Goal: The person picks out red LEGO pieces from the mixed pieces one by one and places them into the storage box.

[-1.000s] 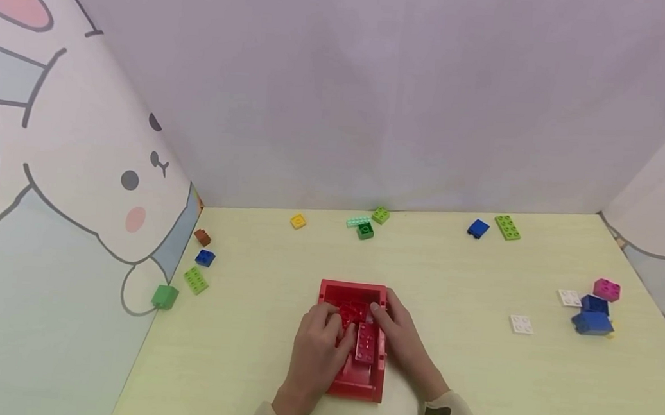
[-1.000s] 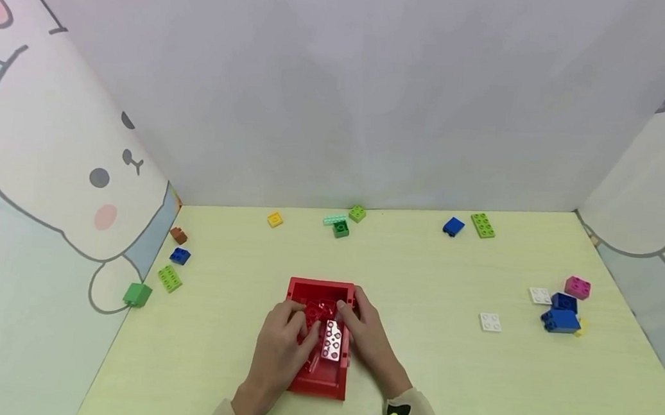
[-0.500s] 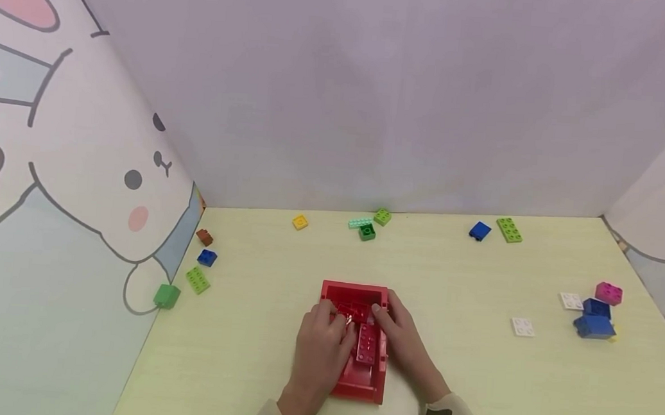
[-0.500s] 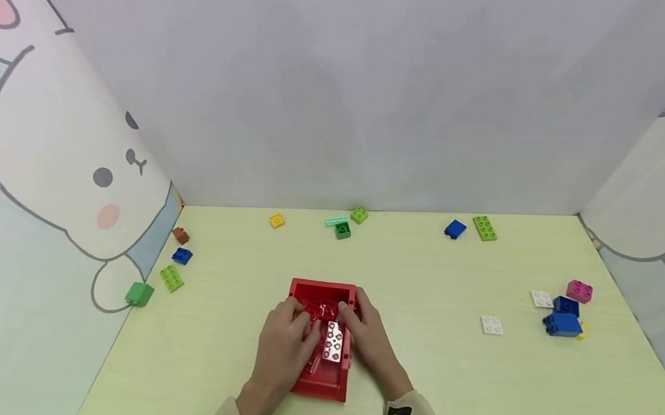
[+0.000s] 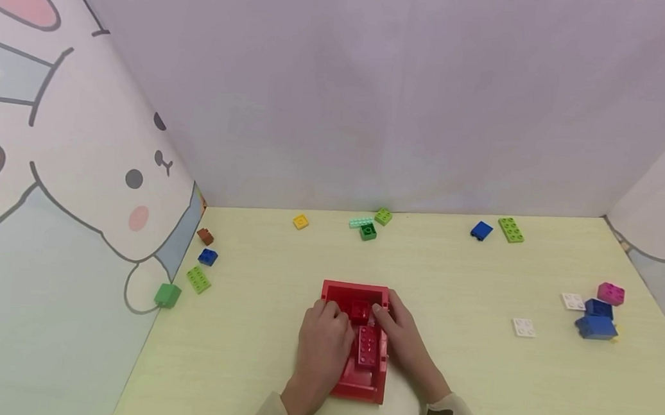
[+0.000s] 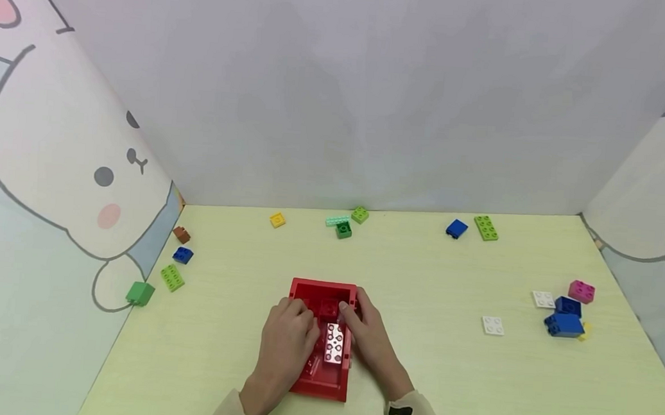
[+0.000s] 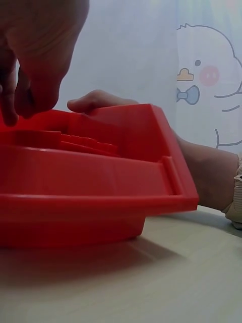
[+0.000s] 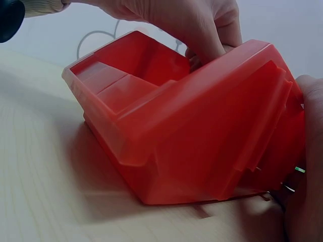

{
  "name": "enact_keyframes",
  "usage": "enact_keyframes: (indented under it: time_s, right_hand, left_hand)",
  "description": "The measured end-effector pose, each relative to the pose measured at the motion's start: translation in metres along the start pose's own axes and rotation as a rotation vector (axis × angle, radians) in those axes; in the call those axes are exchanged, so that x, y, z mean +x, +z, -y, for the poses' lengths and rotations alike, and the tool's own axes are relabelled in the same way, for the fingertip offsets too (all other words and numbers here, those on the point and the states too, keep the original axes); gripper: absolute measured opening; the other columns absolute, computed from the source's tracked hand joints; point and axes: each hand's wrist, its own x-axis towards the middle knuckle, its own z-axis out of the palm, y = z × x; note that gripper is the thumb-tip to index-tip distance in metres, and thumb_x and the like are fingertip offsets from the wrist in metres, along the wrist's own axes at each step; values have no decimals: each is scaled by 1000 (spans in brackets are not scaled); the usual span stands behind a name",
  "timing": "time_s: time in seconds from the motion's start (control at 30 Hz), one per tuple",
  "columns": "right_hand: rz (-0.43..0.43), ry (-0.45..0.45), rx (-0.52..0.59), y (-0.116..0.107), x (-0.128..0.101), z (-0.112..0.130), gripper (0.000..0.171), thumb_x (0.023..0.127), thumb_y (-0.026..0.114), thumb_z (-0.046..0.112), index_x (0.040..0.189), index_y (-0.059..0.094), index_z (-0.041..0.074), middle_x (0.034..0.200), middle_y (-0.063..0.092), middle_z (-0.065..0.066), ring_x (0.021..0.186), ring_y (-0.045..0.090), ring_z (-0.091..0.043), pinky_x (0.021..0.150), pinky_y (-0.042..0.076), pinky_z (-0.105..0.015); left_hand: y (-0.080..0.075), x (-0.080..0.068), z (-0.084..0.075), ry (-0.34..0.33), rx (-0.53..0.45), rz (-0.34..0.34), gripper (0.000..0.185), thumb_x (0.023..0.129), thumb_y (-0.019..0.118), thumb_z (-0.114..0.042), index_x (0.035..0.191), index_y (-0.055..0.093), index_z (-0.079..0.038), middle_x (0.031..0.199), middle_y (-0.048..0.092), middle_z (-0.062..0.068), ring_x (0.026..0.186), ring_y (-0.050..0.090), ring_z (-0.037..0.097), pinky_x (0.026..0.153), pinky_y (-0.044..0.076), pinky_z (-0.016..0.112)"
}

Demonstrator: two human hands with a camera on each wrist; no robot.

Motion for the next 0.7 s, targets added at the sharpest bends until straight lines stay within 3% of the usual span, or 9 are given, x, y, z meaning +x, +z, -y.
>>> enact_keyframes:
  time_s: [0.27, 0.4, 0.7]
  right_hand:
    - [3, 1, 1, -1, -1, 0, 46, 103, 59, 38, 146, 48, 23, 141, 62, -4, 134, 56, -26, 106, 53, -27]
    - [1, -1, 7, 0, -1, -1, 46, 103, 60, 38, 145, 48, 24, 141, 62, -2, 133, 56, -25, 104, 52, -22]
    - [5, -9, 11, -1, 0, -1, 46, 104, 59, 37, 147, 48, 24, 142, 61, -3, 134, 56, -26, 105, 52, -23]
  left_hand:
    - [-1, 0, 1, 6, -5, 25, 14, 85, 87, -26, 91, 84, -14, 86, 71, -2, 82, 54, 12, 76, 53, 23]
    - [-1, -1, 3, 3, -53, 21, 12, 86, 86, -25, 92, 84, -14, 87, 72, -2, 84, 55, 12, 78, 53, 24]
    - [0, -2, 4, -19, -182, -15, 9, 86, 85, -22, 91, 84, -14, 87, 72, -3, 82, 55, 11, 79, 55, 24]
